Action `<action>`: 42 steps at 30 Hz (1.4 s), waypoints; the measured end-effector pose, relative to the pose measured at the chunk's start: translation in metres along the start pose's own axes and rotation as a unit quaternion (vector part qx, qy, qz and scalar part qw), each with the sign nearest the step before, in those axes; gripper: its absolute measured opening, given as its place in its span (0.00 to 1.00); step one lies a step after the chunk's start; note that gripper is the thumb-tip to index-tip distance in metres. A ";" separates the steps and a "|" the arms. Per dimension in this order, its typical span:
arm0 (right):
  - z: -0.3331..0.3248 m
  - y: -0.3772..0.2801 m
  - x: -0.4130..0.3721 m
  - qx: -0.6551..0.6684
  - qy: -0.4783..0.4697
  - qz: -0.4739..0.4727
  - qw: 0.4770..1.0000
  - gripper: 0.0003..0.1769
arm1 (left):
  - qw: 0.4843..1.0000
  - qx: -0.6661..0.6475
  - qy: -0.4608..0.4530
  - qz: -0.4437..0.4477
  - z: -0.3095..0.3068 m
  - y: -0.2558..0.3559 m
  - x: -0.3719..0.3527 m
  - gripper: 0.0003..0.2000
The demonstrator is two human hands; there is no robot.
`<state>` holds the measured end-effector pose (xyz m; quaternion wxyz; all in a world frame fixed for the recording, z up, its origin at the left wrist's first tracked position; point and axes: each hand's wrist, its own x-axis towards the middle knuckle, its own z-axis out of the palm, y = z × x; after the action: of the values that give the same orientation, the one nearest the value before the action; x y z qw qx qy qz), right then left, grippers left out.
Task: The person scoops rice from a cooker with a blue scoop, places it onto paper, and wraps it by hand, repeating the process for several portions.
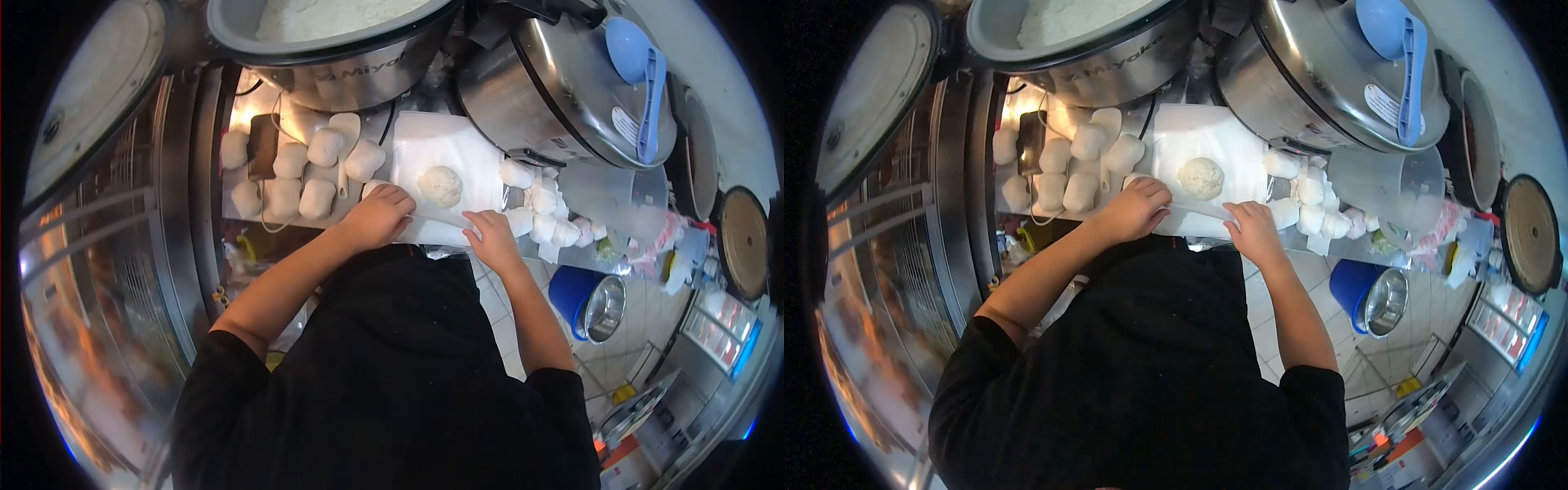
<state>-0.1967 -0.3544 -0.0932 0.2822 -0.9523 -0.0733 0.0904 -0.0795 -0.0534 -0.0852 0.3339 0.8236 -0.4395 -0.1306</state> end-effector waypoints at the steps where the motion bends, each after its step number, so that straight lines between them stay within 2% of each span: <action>1: -0.001 0.007 -0.003 0.004 -0.005 -0.012 1.000 0.20 | 0.999 0.022 0.025 0.038 0.003 0.002 0.001 0.06; 3: -0.007 0.022 -0.009 0.041 0.005 -0.031 0.999 0.10 | 0.998 0.039 0.022 0.035 0.014 0.012 -0.004 0.08; 7: -0.030 0.045 -0.016 0.085 -0.024 -0.095 0.992 0.05 | 1.000 0.028 0.002 -0.001 0.047 0.048 -0.022 0.08; 9: -0.040 0.048 -0.007 0.039 0.011 -0.275 0.961 0.06 | 0.999 0.007 0.014 -0.042 0.067 0.056 -0.031 0.08; 10: -0.038 0.052 -0.004 0.043 0.007 -0.282 0.958 0.06 | 0.992 -0.017 0.024 -0.120 0.072 0.061 -0.032 0.08; 12: -0.035 0.056 0.006 0.053 -0.150 -0.118 0.980 0.08 | 0.962 -0.044 0.079 -0.257 0.083 0.068 -0.028 0.10; 13: -0.034 0.055 0.016 0.054 -0.158 -0.128 0.978 0.08 | 0.959 -0.043 0.084 -0.268 0.086 0.068 -0.018 0.10; 15: -0.035 0.047 0.043 0.132 -0.079 0.022 0.988 0.15 | 0.902 0.008 0.157 -0.403 0.084 0.062 0.006 0.10; 16: -0.027 0.051 0.054 0.130 -0.087 0.012 0.988 0.15 | 0.896 0.008 0.164 -0.412 0.085 0.056 0.017 0.10; 18: -0.008 0.060 0.073 -0.036 -0.118 0.021 0.992 0.17 | 0.874 0.065 0.089 -0.474 0.085 0.047 0.039 0.12; 19: -0.007 0.057 0.075 -0.039 -0.121 0.011 0.992 0.17 | 0.870 0.065 0.098 -0.480 0.088 0.046 0.044 0.12; 22: -0.008 0.037 0.066 -0.197 -0.104 -0.061 0.973 0.13 | 0.848 0.102 -0.010 -0.520 0.088 0.051 0.063 0.12; 23: -0.011 0.033 0.071 -0.197 -0.101 -0.066 0.973 0.13 | 0.847 0.105 -0.005 -0.522 0.084 0.054 0.068 0.12; 24: -0.011 0.029 0.075 -0.177 -0.043 -0.087 0.979 0.16 | 0.860 0.173 0.003 -0.480 0.082 0.056 0.071 0.13; 25: -0.009 0.027 0.075 -0.155 0.010 -0.103 0.983 0.20 | 0.869 0.237 0.005 -0.434 0.080 0.058 0.073 0.14; 26: -0.001 0.036 0.089 -0.152 0.087 -0.164 0.971 0.30 | 0.873 0.279 0.030 -0.399 0.075 0.060 0.074 0.17; 27: 0.005 0.045 0.101 -0.150 0.082 -0.161 0.972 0.30 | 0.874 0.275 0.025 -0.400 0.075 0.050 0.076 0.17; 29: 0.001 0.042 0.123 -0.154 0.042 -0.188 0.969 0.33 | 0.886 0.373 0.170 -0.217 0.070 0.017 0.078 0.18; 30: -0.005 0.036 0.128 -0.188 -0.021 -0.153 0.970 0.26 | 0.885 0.375 0.173 -0.215 0.066 0.006 0.077 0.18; 31: -0.013 0.029 0.133 -0.190 -0.016 -0.155 0.969 0.26 | 0.899 0.374 0.132 -0.186 0.058 -0.001 0.077 0.18; 32: -0.021 0.022 0.136 -0.214 -0.063 -0.164 0.961 0.22 | 0.911 0.372 0.090 -0.155 0.051 -0.006 0.078 0.17; 33: -0.027 0.018 0.138 -0.238 -0.109 -0.170 0.950 0.17 | 0.911 0.372 0.095 -0.151 0.046 -0.010 0.080 0.17; 34: -0.031 0.017 0.136 -0.205 -0.066 -0.207 0.955 0.10 | 0.940 0.282 0.036 -0.190 0.033 -0.005 0.084 0.16; 35: -0.035 0.017 0.137 -0.210 -0.064 -0.200 0.955 0.10 | 0.956 0.186 -0.027 -0.224 0.025 -0.002 0.087 0.15; 38: -0.049 0.020 0.133 -0.097 -0.152 -0.171 0.969 0.08 | 0.968 0.124 -0.009 -0.219 0.008 0.004 0.076 0.11; 40: -0.057 0.026 0.110 -0.055 -0.135 -0.191 0.971 0.07 | 0.974 0.079 -0.019 -0.213 0.005 0.011 0.060 0.09; 41: -0.059 0.029 0.096 -0.011 -0.121 -0.220 0.968 0.06 | 0.981 0.120 -0.018 -0.151 0.010 0.017 0.049 0.07; 42: -0.055 0.033 0.079 -0.037 -0.088 -0.239 0.966 0.05 | 0.983 0.161 -0.016 -0.089 0.016 0.024 0.037 0.06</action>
<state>-0.1051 -0.3954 -0.0757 0.2528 -0.9053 -0.3263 0.1008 -0.0815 -0.0996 -0.0783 0.1762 0.9003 -0.3850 -0.1007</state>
